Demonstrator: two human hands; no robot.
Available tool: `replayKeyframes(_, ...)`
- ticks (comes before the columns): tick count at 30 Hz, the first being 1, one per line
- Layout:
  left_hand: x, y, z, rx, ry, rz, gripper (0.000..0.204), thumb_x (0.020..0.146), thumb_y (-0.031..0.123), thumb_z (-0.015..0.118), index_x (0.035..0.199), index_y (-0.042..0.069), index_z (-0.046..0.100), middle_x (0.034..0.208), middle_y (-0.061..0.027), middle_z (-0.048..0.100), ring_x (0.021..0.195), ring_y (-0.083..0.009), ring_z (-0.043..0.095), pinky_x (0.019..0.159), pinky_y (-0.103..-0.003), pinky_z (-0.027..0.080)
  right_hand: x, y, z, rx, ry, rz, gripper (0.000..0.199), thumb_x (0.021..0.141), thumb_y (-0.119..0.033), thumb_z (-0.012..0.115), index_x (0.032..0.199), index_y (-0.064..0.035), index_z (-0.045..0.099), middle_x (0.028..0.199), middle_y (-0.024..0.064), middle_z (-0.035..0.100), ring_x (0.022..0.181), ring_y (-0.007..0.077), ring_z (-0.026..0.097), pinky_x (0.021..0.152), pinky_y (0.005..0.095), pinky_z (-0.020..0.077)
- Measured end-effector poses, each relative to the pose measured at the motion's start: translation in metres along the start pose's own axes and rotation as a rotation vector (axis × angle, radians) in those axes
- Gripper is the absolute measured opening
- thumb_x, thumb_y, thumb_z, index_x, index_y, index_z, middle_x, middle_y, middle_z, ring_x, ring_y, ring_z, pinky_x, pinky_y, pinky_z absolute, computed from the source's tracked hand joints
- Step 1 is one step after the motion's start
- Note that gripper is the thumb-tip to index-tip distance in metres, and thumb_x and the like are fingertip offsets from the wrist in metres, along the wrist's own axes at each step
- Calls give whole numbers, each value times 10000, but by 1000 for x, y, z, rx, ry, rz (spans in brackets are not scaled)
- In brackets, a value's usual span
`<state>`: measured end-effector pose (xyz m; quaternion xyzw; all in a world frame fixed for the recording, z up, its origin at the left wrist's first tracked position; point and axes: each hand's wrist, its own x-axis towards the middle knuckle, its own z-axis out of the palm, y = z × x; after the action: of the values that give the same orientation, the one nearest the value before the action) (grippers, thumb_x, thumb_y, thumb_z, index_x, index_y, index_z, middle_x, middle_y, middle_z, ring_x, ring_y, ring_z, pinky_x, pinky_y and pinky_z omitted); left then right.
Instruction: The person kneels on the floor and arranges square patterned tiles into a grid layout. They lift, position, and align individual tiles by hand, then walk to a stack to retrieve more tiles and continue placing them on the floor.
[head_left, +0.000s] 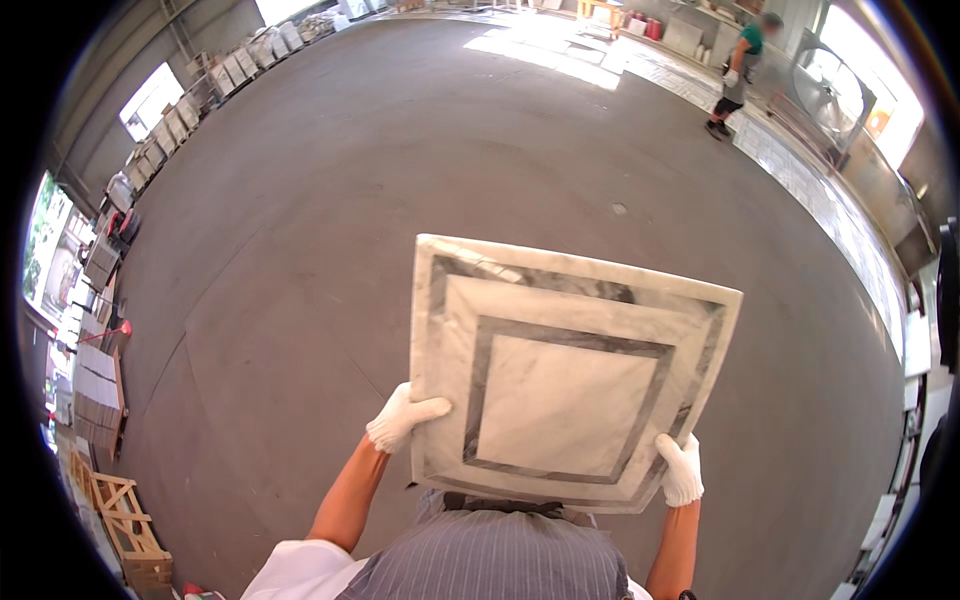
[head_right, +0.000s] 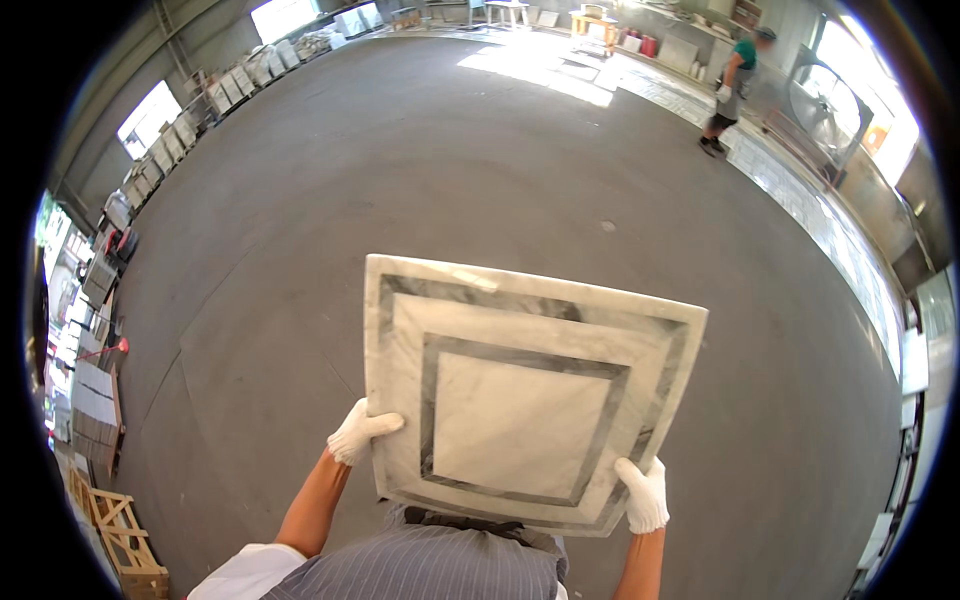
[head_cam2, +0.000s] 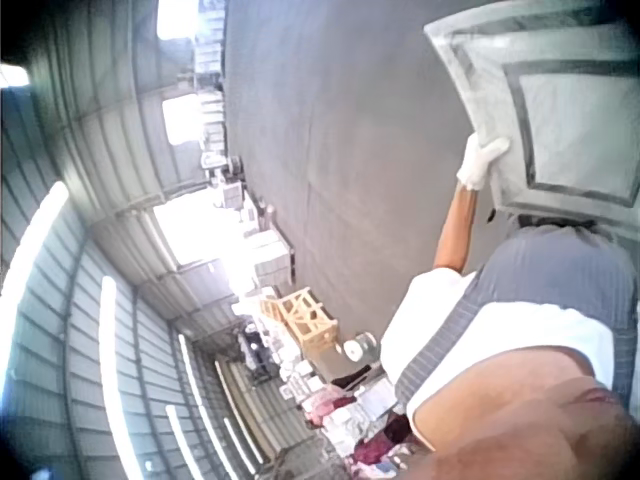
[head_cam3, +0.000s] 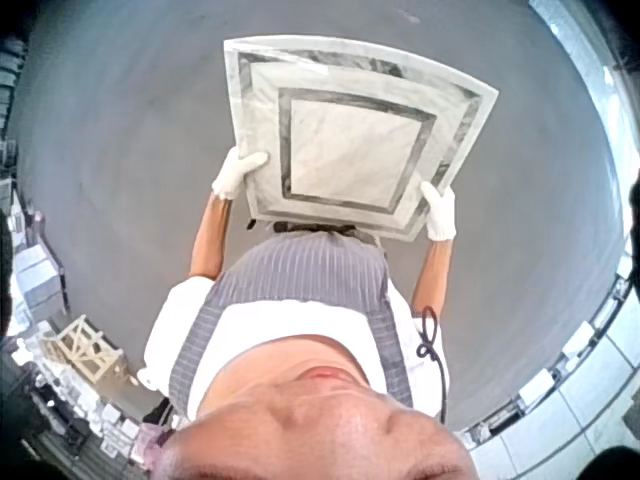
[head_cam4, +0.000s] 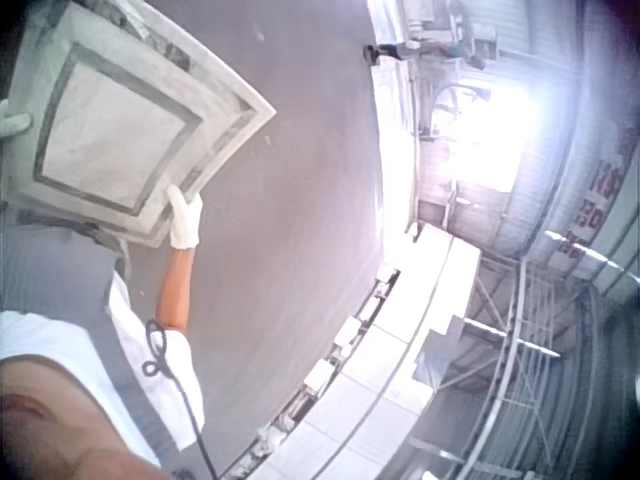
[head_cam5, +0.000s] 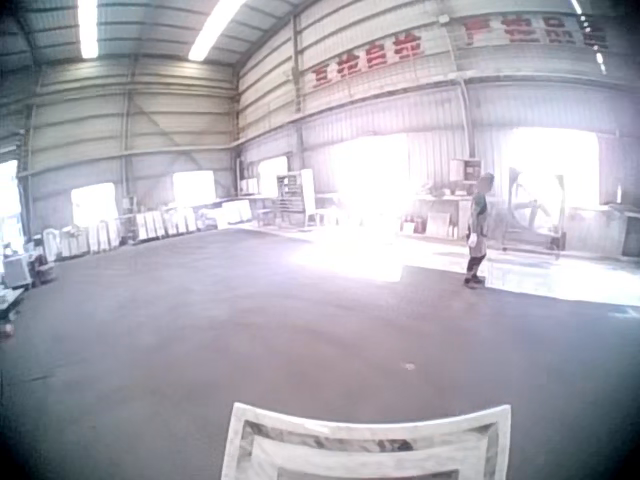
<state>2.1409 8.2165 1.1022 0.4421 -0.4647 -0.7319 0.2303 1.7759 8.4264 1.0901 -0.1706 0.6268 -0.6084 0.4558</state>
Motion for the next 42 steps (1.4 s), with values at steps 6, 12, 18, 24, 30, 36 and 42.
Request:
replayKeyframes(6,32,33,-12,-20,-86,-82,513,775,194,776,1195,-34,588,1100,-84,661,984,-173,623,870,-347,510,2,9,19,57,109,-28,354,795,-81,611,1124,51,603,1021,72,664,881,162,623,803,313,488)
replayKeyframes(12,73,45,-19,50,-142,-67,520,771,192,776,1201,-29,585,1108,-76,654,994,-169,614,877,-341,501,5,2,32,104,146,-36,349,794,-68,609,1122,52,606,1012,76,663,891,162,615,820,315,480)
replayKeyframes(18,91,47,-22,60,-143,5,507,762,194,770,1177,-34,589,1091,-78,655,979,-176,618,860,-342,503,24,0,34,98,164,-81,344,797,-65,622,1119,55,609,995,75,671,858,154,622,796,308,490)
replayKeyframes(24,54,52,-26,-13,-88,-13,511,763,196,765,1181,-37,585,1091,-82,654,973,-175,617,853,-344,507,19,-25,44,44,99,-84,328,797,-65,618,1100,58,614,975,65,672,838,137,620,781,292,496)
replayKeyframes(30,78,61,-29,-17,-114,3,500,778,192,763,1188,-31,586,1100,-83,656,983,-171,620,863,-340,513,33,-26,56,42,123,-107,331,785,-47,612,1099,57,615,987,78,670,839,146,624,766,296,497)
replayKeyframes(36,116,97,-47,-10,-218,-74,504,773,177,766,1194,-38,588,1118,-110,660,993,-196,639,872,-357,521,34,-9,71,68,232,-124,339,794,-67,627,1109,58,606,1010,76,662,880,154,602,814,307,470)
replayKeyframes(42,166,111,-51,62,-309,-67,519,752,186,777,1189,-26,593,1103,-85,657,997,-178,623,874,-346,509,40,-10,92,182,313,-102,375,797,-78,639,1138,68,585,1037,89,660,905,169,620,825,316,479)
